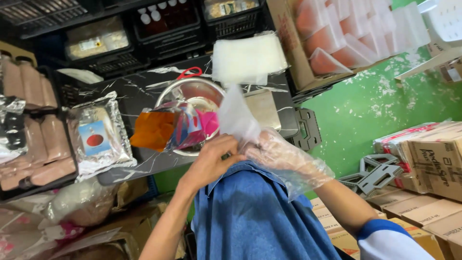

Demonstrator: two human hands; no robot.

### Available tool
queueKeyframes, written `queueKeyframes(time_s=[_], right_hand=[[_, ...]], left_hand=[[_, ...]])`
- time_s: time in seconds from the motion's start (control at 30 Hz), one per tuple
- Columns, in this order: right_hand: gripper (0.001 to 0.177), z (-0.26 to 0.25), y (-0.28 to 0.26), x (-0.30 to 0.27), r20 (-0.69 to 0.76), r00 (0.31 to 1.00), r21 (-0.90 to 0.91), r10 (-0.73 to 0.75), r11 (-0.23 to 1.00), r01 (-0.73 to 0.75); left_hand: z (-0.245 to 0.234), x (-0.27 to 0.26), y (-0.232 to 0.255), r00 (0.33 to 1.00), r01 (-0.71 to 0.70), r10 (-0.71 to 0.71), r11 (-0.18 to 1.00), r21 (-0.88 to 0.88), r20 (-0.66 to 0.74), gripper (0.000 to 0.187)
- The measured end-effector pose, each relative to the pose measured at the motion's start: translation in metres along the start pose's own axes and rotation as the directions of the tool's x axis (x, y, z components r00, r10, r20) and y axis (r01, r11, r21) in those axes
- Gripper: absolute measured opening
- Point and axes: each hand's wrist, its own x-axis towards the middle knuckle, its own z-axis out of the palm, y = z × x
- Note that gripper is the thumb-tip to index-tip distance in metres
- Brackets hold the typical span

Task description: The person prepares a sauce by portioning powder from a container into small plastic bags, then adds liquid from a bowl using a spoon, and finally uses a scale to weigh the bags.

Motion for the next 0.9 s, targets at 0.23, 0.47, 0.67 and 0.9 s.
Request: queueKeyframes(time_s=[0.23,0.47,0.67,0.9], right_hand=[[0.015,0.090,0.002,-0.013,-0.136,0.988,-0.358,0.074,0.926,-0.119],[0.027,0.115,0.016,0.002,-0.308,0.942,-0.104,0.134,0.979,-0.174],[0.028,0.049,-0.039,0.020,-0.261,0.917,-0.056,0.300,0.944,-0.324],[0.024,0.100,0.041,-0.006,-0.234,0.960,-0.135,0.153,0.973,-0.188]], left_hand=[[0.018,-0.032,-0.044,0.992,-0.043,0.095,0.881,0.471,-0.088,0.025],[0.031,-0.040,-0.054,0.952,-0.006,0.232,0.665,0.747,-0.200,0.014],[0.021,-0.034,-0.062,0.965,-0.101,0.249,0.655,0.749,-0.088,0.011],[0.007,-0.020,-0.058,0.956,-0.221,0.289,0.624,0.750,0.041,0.010]])
